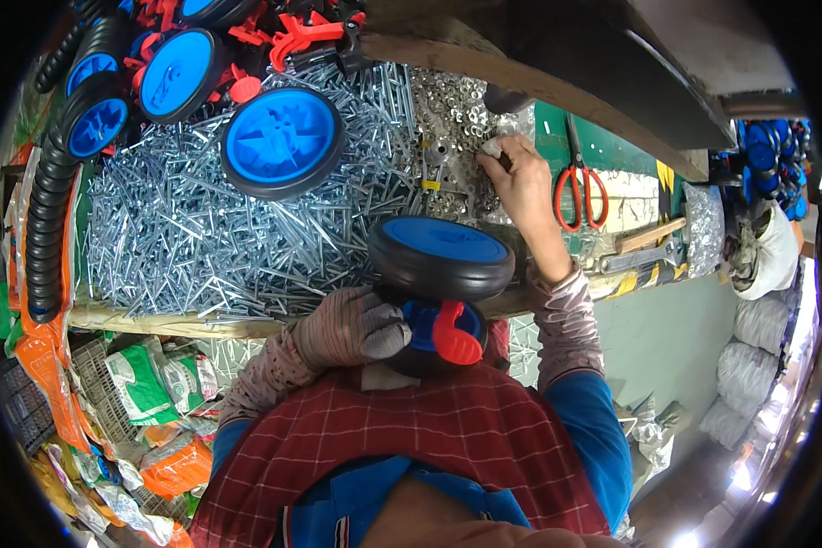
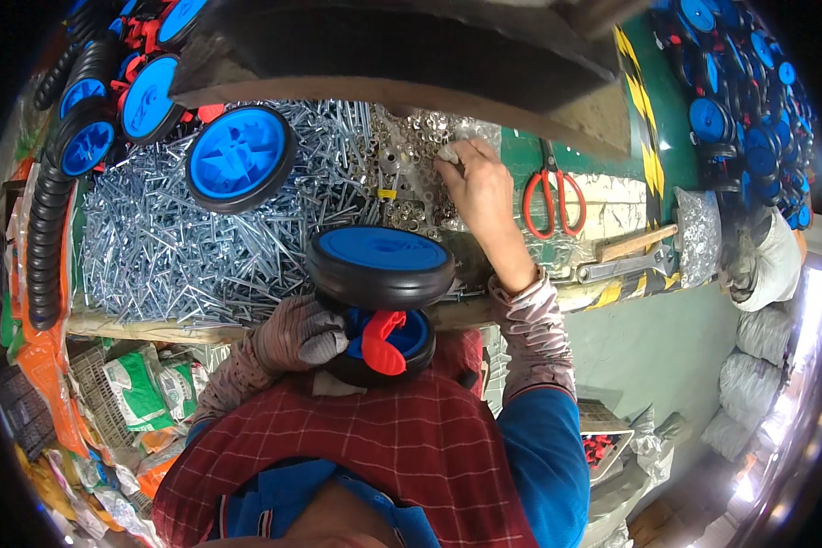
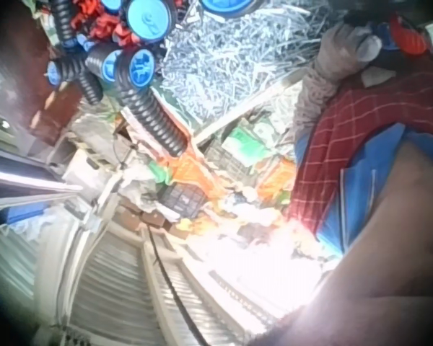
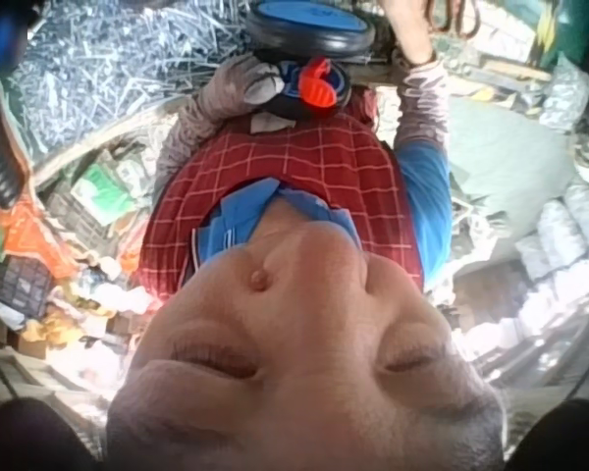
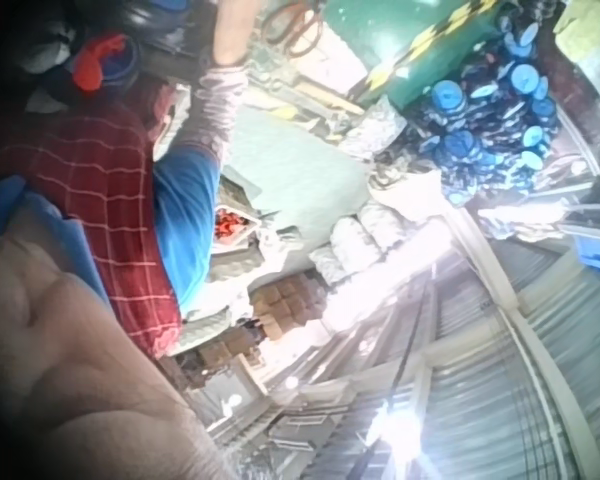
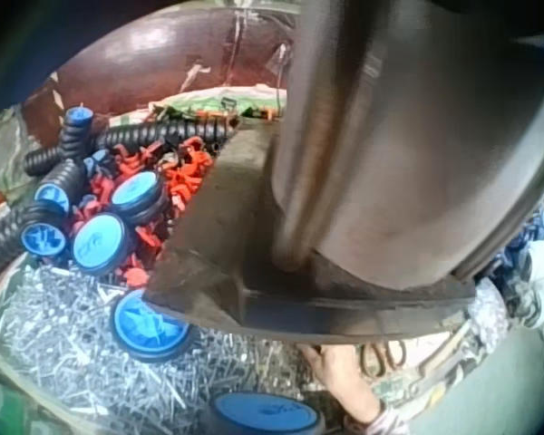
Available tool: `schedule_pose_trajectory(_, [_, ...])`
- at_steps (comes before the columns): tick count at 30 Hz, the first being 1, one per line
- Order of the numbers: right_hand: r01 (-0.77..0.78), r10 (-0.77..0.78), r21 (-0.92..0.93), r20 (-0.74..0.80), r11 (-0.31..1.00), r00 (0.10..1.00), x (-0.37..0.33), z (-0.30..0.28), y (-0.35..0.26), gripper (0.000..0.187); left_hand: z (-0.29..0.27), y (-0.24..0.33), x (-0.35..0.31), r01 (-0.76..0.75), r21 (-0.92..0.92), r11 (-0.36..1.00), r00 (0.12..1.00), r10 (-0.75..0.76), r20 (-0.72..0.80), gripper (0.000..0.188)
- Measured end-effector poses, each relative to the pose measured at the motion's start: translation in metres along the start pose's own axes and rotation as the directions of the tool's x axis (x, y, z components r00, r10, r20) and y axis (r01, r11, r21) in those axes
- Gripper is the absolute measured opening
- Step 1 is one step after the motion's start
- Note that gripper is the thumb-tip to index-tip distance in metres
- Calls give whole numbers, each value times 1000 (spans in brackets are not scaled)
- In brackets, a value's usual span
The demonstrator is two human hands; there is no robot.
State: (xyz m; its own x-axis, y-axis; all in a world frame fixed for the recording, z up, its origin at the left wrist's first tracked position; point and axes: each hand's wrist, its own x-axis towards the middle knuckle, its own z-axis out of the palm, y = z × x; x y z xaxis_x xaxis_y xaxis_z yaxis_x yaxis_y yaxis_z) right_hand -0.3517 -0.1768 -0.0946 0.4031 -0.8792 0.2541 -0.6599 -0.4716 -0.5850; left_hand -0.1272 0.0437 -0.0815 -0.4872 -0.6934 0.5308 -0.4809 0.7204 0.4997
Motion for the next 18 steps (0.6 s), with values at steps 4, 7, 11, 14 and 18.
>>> schedule_pose_trajectory(4, [-41,50,270,-24,962,998,-3,5,-18,15,0,0,-4,12,22,1000,1000,-12,-7,29])
schedule_pose_trajectory(7, [186,-164,219,-116,958,980,-1,12,-23,17,-5,1,-1,13,17,1000,1000,-13,-3,29])
schedule_pose_trajectory(11, [305,-275,234,-153,923,949,-2,15,-21,16,-4,3,0,37,1,999,999,-37,9,30])
schedule_pose_trajectory(14, [216,-184,311,-130,926,974,-5,16,-15,15,-10,8,9,77,19,997,997,-77,14,33])
schedule_pose_trajectory(18, [8,-91,474,153,881,984,-19,-15,-30,17,-21,-1,26,294,-207,933,954,-272,129,29])
